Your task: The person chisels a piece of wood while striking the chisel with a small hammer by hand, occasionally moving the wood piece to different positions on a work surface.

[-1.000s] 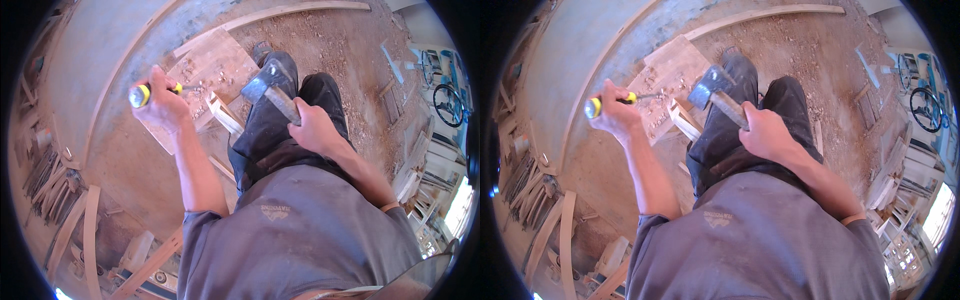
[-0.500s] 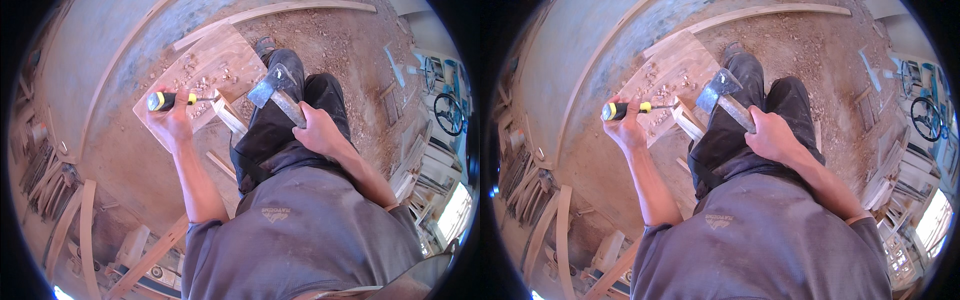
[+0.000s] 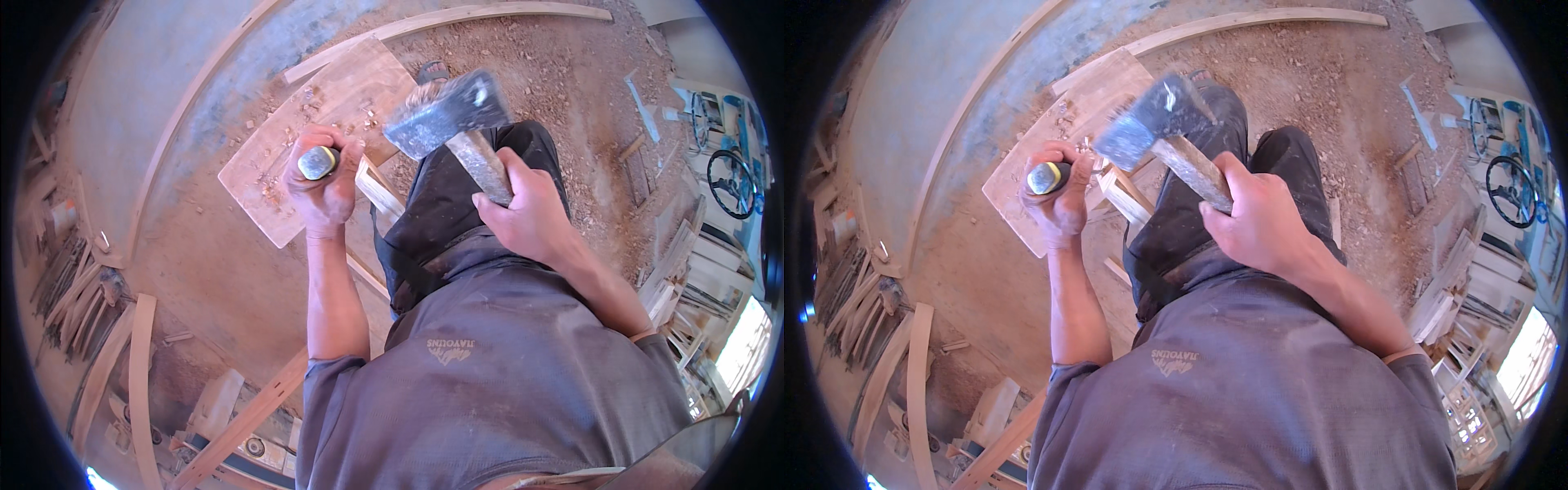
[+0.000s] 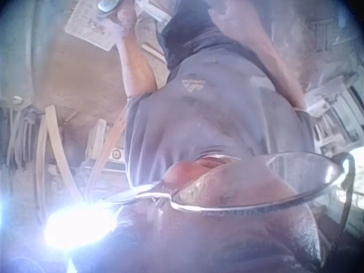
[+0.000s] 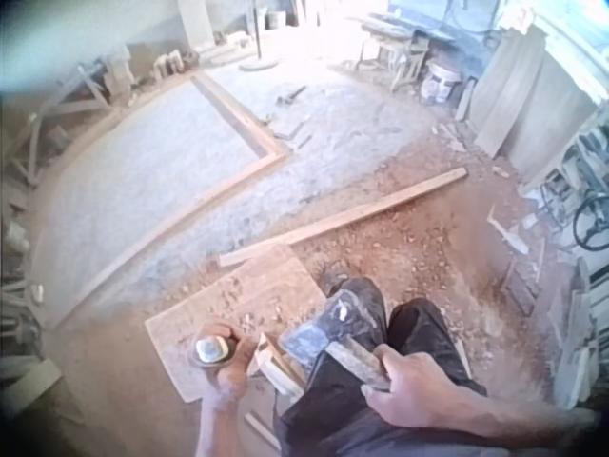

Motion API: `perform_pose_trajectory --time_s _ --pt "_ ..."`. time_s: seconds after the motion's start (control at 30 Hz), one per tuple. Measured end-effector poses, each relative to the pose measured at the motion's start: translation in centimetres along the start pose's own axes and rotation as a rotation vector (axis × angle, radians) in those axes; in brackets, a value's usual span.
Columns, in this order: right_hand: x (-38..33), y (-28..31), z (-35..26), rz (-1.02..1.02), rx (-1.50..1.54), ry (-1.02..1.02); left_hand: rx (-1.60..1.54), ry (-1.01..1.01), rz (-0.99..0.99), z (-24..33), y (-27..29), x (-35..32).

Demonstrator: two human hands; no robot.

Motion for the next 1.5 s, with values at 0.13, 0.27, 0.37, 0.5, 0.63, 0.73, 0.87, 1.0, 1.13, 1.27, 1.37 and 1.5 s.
perform_pose_trajectory --time_s 0.13,0.27,0.37,0.5,0.63,0.73,0.87,1.0,1.13,1.27,1.37,1.5 --pt "-0.2 -0.3 -3.4 0.235 0.130 0.312 0.118 -0.031 -0.043 0.9 -0.4 -0.5" --pt "3.4 -2.9 -3.3 -0.080 -0.430 0.395 0.099 -0.046 -0.024 0.5 0.4 -0.7" --pt "3.4 -2.5 -4.3 -0.155 -0.421 0.356 0.069 0.079 -0.027 0.2 1.6 -0.3" --pt "1.7 -1.8 -5.5 -0.054 -0.286 0.462 -0.208 0.168 -0.006 -4.0 1.7 -1.7" --pt "2.4 -2.7 -5.0 -0.061 -0.365 0.494 0.019 -0.279 -0.144 -2.4 -0.2 -0.3" --pt "3.5 -3.1 -3.8 -0.092 -0.443 0.439 -0.033 -0.035 -0.165 -1.6 1.0 -0.1" --pt "2.5 -2.4 -1.2 -0.121 -0.281 0.174 -0.083 0.147 0.188 -0.8 -0.5 -0.9" --pt "1.5 -2.0 2.7 -0.115 -0.247 -0.026 -0.067 0.122 0.680 -1.6 -1.8 -2.7" --pt "1.1 -1.4 4.7 -0.116 -0.246 -0.150 -0.114 0.237 0.803 -1.4 -0.9 -2.5" --pt "1.4 -1.5 5.2 -0.139 -0.217 -0.181 -0.413 0.093 0.591 0.4 1.3 -1.0" --pt "2.1 -2.1 4.9 -0.150 -0.197 -0.110 -0.412 0.091 0.568 -1.0 2.0 -0.7" --pt "2.4 -2.4 3.6 -0.173 -0.198 -0.057 -0.373 0.074 0.456 -2.3 2.4 -0.8"
Point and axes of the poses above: each hand's wrist, its own x-axis towards the middle knuckle, its own y-axis out of the back of the hand, z = x × y, the point moved 2 cm from there along x, towards the middle knuckle, and after that the axes turned 2 degrees about z, right-handed, at the moved point
